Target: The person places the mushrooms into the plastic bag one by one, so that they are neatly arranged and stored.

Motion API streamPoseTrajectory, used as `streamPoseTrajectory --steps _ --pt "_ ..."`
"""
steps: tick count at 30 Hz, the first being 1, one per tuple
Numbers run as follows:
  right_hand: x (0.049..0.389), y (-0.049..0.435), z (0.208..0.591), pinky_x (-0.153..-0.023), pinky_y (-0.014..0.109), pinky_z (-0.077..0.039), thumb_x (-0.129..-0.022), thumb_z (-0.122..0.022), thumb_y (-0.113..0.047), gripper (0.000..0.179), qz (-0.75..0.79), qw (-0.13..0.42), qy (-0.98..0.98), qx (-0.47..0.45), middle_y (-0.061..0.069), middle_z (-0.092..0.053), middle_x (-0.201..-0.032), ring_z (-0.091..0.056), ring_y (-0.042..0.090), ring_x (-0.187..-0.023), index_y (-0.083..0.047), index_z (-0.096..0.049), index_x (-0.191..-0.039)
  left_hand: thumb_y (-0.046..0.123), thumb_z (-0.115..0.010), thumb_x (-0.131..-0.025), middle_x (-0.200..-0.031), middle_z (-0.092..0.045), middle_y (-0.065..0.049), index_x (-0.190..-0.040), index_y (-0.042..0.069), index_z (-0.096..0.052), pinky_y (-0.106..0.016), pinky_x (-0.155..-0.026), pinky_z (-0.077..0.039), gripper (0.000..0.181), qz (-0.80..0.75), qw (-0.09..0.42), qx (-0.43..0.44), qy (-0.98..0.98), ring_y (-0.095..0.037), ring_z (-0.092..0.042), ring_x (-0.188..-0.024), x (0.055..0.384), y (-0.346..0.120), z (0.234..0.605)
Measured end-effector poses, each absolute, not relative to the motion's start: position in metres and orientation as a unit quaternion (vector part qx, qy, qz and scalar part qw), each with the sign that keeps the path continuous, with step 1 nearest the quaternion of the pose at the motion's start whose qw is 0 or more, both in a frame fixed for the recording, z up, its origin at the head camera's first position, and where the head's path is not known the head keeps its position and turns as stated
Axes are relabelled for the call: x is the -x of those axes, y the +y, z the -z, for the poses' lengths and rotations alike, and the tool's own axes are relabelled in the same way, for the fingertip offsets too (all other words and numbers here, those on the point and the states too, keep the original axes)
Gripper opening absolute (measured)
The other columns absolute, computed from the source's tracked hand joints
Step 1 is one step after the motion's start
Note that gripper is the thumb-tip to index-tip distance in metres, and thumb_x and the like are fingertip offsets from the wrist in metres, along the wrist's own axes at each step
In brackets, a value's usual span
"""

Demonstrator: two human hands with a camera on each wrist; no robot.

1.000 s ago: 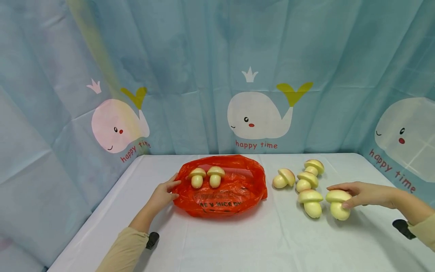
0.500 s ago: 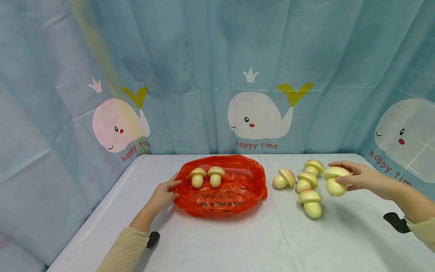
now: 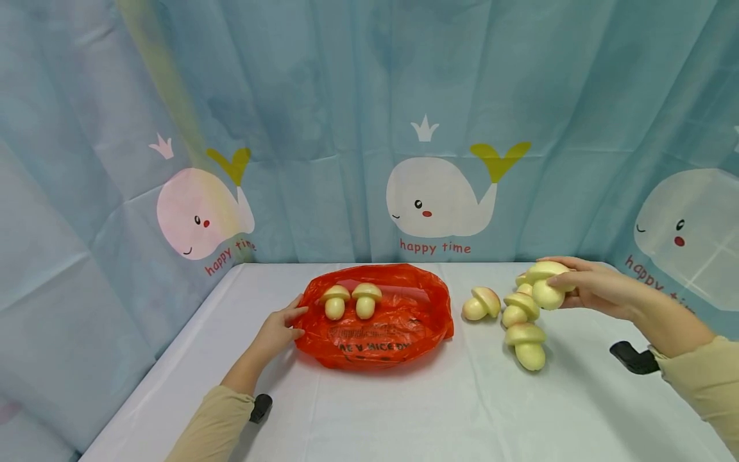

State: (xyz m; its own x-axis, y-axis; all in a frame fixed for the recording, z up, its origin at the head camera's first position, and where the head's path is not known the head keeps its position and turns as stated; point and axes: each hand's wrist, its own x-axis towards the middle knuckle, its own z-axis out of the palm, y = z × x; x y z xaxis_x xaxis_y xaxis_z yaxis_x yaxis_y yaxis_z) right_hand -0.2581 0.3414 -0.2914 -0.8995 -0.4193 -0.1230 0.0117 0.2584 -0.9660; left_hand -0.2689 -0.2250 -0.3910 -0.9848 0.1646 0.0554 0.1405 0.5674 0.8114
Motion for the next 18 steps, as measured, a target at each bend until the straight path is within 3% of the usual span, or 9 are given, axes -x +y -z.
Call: streamPoseTrajectory --steps 4,6,8,12,18 --pt "0.263 0.325 0.286 -0.079 0.034 -0.054 -0.099 -0.047 -0.008 0.052 0.589 0.173 0.780 0.117 0.002 -0.055 -0.113 -0.061 0.018 -0.091 -0.009 -0.027 -0.147 -0.016 -0.054 -0.085 -0.156 -0.023 -0.021 -0.134 -0.016 -0.046 -0.050 -0.109 -0.031 0.050 -0.462 0.015 -0.086 0.883 -0.042 -0.017 -0.143 0.268 -0.225 0.391" --pt "0.266 0.316 0.284 -0.078 0.034 -0.052 -0.099 -0.048 -0.010 0.059 0.588 0.173 0.783 0.108 0.003 -0.055 -0.111 -0.060 0.018 -0.090 0.004 -0.016 -0.148 -0.017 -0.054 -0.084 -0.156 -0.023 -0.021 -0.134 -0.016 -0.046 -0.050 -0.109 -0.031 0.051 -0.464 0.016 -0.085 0.882 -0.042 -0.016 -0.143 0.267 -0.224 0.391" --pt "0.268 0.308 0.282 -0.078 0.034 -0.052 -0.099 -0.049 -0.011 0.061 0.590 0.176 0.782 0.093 0.004 -0.055 -0.108 -0.059 0.017 -0.089 0.010 -0.015 -0.146 -0.017 -0.054 -0.084 -0.156 -0.023 -0.021 -0.134 -0.016 -0.046 -0.050 -0.109 -0.031 0.051 -0.464 0.017 -0.085 0.882 -0.042 -0.016 -0.143 0.267 -0.224 0.391" --pt "0.272 0.294 0.278 -0.079 0.034 -0.052 -0.098 -0.050 -0.011 0.047 0.603 0.185 0.773 0.076 0.004 -0.058 -0.101 -0.059 0.016 -0.087 0.009 -0.028 -0.135 -0.017 -0.055 -0.084 -0.156 -0.023 -0.021 -0.135 -0.016 -0.046 -0.049 -0.108 -0.032 0.051 -0.464 0.017 -0.082 0.882 -0.042 -0.016 -0.143 0.267 -0.224 0.390" --pt "0.278 0.276 0.272 -0.084 0.038 -0.054 -0.098 -0.050 -0.011 0.034 0.655 0.202 0.727 0.054 0.008 -0.054 -0.105 -0.059 0.021 -0.093 -0.008 -0.036 -0.128 -0.016 -0.055 -0.084 -0.156 -0.023 -0.021 -0.134 -0.016 -0.046 -0.049 -0.108 -0.033 0.051 -0.462 0.014 -0.083 0.883 -0.042 -0.017 -0.143 0.266 -0.223 0.389"
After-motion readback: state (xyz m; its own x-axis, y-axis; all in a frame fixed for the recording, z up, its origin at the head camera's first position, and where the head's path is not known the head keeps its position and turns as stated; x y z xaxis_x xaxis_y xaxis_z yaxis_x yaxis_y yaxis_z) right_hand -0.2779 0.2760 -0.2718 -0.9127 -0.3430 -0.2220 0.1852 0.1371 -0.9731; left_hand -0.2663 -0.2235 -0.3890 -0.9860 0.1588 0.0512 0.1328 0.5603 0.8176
